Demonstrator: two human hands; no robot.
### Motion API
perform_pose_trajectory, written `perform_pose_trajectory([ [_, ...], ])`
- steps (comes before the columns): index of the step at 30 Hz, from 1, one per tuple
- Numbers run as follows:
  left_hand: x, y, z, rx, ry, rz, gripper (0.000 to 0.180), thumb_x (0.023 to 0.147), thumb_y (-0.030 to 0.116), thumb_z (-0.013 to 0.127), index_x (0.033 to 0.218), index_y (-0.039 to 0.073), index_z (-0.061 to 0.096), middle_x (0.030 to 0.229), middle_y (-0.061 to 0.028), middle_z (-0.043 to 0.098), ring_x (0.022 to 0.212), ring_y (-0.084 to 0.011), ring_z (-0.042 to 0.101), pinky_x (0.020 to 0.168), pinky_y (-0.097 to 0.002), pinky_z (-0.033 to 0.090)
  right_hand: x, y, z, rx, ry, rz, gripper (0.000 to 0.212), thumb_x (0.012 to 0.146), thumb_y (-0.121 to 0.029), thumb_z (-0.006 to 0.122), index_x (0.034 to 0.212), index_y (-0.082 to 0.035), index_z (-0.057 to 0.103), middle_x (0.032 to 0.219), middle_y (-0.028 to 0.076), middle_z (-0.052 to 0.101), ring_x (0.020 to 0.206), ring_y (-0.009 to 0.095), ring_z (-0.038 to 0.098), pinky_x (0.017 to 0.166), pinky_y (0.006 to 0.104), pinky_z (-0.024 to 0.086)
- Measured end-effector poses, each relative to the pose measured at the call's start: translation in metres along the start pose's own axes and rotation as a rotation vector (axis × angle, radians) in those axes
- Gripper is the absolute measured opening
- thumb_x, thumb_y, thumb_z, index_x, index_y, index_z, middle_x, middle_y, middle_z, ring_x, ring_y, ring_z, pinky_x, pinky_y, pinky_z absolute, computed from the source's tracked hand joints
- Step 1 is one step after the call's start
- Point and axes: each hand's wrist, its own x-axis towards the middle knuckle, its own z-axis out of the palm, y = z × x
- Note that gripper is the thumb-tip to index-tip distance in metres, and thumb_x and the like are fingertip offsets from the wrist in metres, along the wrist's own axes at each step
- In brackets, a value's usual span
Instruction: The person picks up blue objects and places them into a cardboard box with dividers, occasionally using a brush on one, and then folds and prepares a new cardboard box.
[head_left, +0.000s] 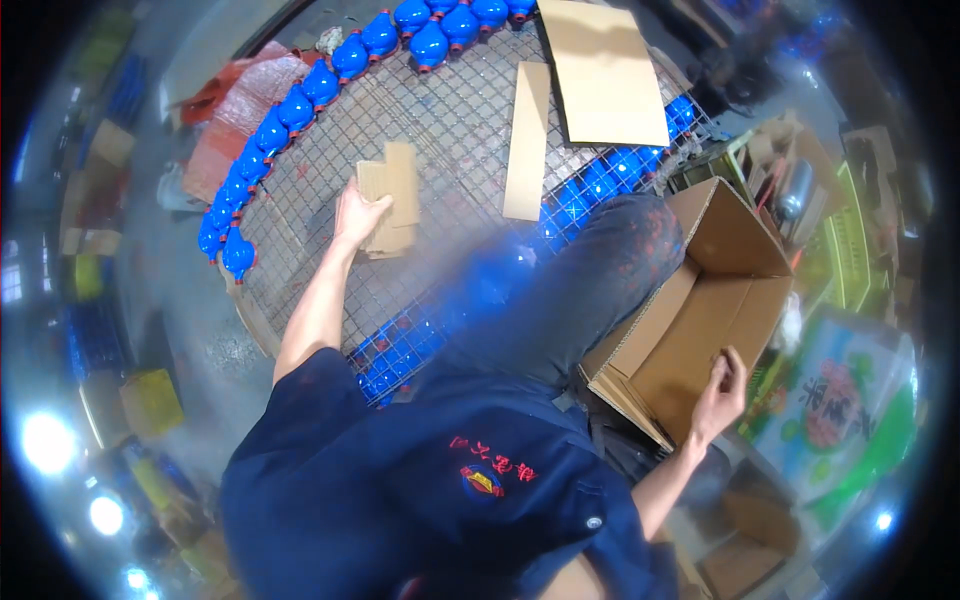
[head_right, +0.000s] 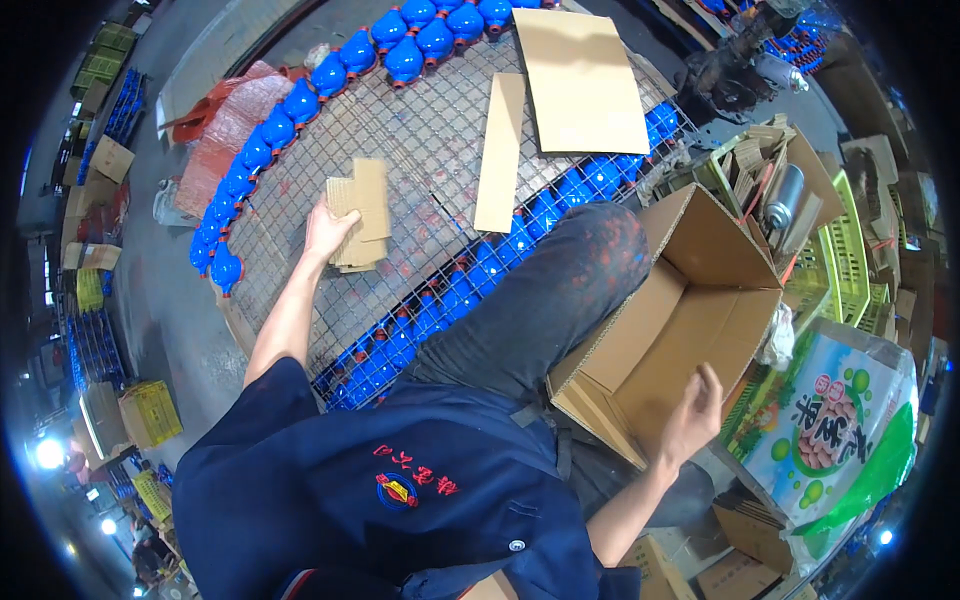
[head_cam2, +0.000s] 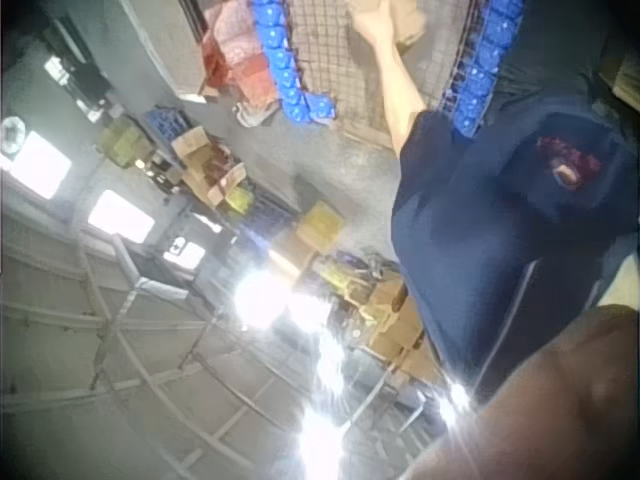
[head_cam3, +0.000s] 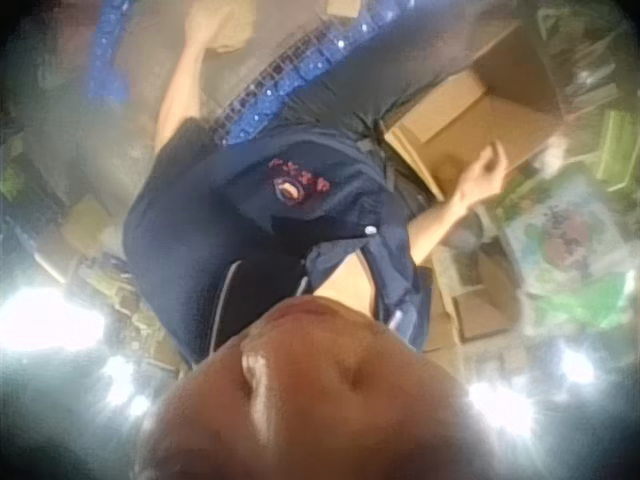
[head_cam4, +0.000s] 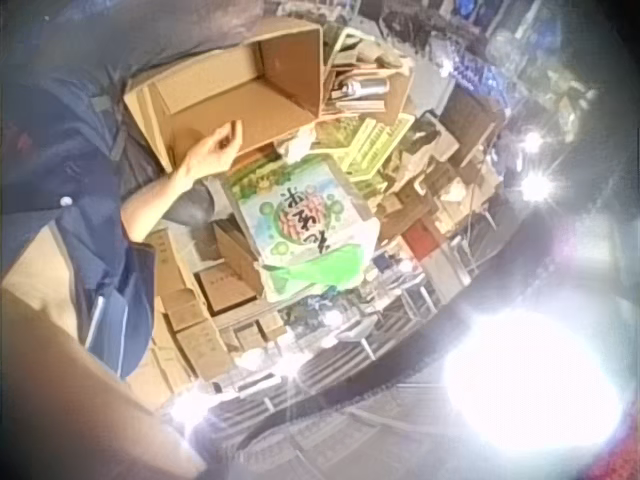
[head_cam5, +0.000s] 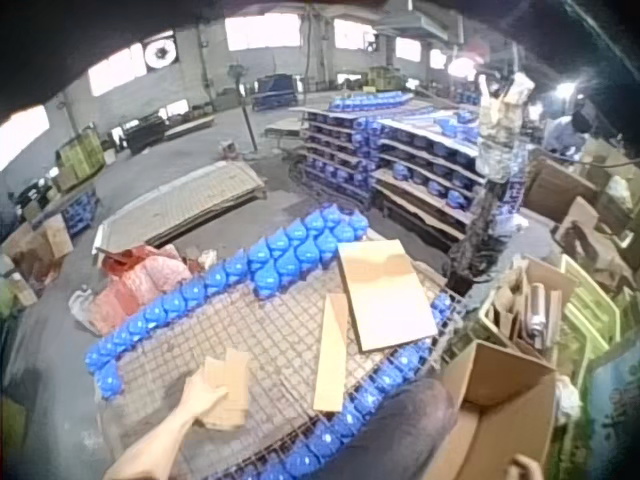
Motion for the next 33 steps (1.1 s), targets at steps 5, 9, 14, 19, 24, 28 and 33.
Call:
perform_pose_trajectory([
  [5, -0.089, 0.087, 0.02, -1.037, -0.428, -0.239, 0.062, 0.079, 0.012, 0.068, 0.135, 0.0, 0.044, 0.122, -0.0116, 0.06, 0.112, -0.0225, 0.061, 0.095, -0.0386, 0.053, -0.004, -0.151, 0.08, 0.584, -0.324, -0.289, 0.044, 0.093, -0.014, 0.065, 0.132, 0.002, 0.052, 0.132, 0.015, 0.058, 0.116, 0.026, 0.061, 0.095, 0.0359, 0.05],
  [9, -0.116, 0.069, 0.04, -1.12, -0.455, -0.115, 0.063, 0.084, 0.014, 0.065, 0.14, 0.002, 0.04, 0.131, -0.0113, 0.055, 0.123, -0.0224, 0.053, 0.105, -0.0392, 0.044, -0.035, -0.201, 0.165, 0.631, -0.831, -0.278, 0.08, 0.09, -0.01, 0.067, 0.154, -0.005, 0.018, 0.151, 0.019, 0.035, 0.135, 0.034, 0.043, 0.108, 0.0455, 0.041],
  [14, -0.132, 0.101, 0.013, -1.38, -0.253, -0.088, 0.057, 0.101, 0.046, 0.038, 0.139, 0.004, 0.044, 0.134, -0.0101, 0.055, 0.126, -0.0195, 0.05, 0.109, -0.038, 0.04, -0.091, -0.205, 0.229, 0.333, -0.715, -0.797, 0.07, 0.084, 0.01, 0.051, 0.149, 0.002, 0.027, 0.148, 0.03, 0.031, 0.139, 0.046, 0.03, 0.116, 0.0452, 0.028],
  [19, -0.119, 0.012, 0.018, -1.81, -0.172, -0.204, 0.074, 0.098, 0.066, 0.032, 0.118, 0.0, 0.059, 0.087, -0.0057, 0.067, 0.077, -0.0155, 0.064, 0.064, -0.0302, 0.056, -0.152, -0.22, 0.254, 0.173, -1.089, -1.1, 0.088, 0.077, 0.003, 0.073, 0.151, -0.02, 0.032, 0.155, 0.03, 0.009, 0.142, 0.053, 0.02, 0.115, 0.0508, 0.03],
  [24, -0.111, -0.18, -0.078, -0.706, 0.461, -0.643, 0.054, 0.098, 0.053, 0.045, 0.109, 0.004, 0.065, 0.095, -0.0114, 0.068, 0.085, -0.0262, 0.065, 0.073, -0.0423, 0.053, -0.13, -0.247, 0.252, 0.278, -1.196, -0.914, 0.086, 0.077, -0.011, 0.081, 0.149, -0.013, 0.035, 0.156, 0.027, 0.015, 0.145, 0.047, 0.02, 0.113, 0.0501, 0.034],
  [28, -0.121, -0.288, -0.2, 0.202, 0.74, -0.648, 0.074, 0.095, 0.057, 0.044, 0.135, -0.006, 0.042, 0.119, -0.0357, 0.059, 0.116, -0.0487, 0.055, 0.099, -0.0531, 0.043, -0.111, -0.236, 0.269, 0.254, -1.125, -0.553, 0.072, 0.084, -0.006, 0.073, 0.146, -0.007, 0.037, 0.149, 0.02, 0.033, 0.13, 0.035, 0.046, 0.1, 0.0414, 0.049],
  [33, -0.085, -0.298, -0.253, 0.409, 0.236, -0.742, 0.076, 0.096, 0.054, 0.042, 0.143, -0.004, 0.027, 0.125, -0.0373, 0.055, 0.119, -0.0477, 0.053, 0.101, -0.0522, 0.042, -0.091, -0.221, 0.281, 0.175, -1.108, -0.418, 0.053, 0.09, -0.004, 0.066, 0.139, -0.007, 0.047, 0.143, 0.018, 0.043, 0.119, 0.029, 0.057, 0.091, 0.0375, 0.054],
])
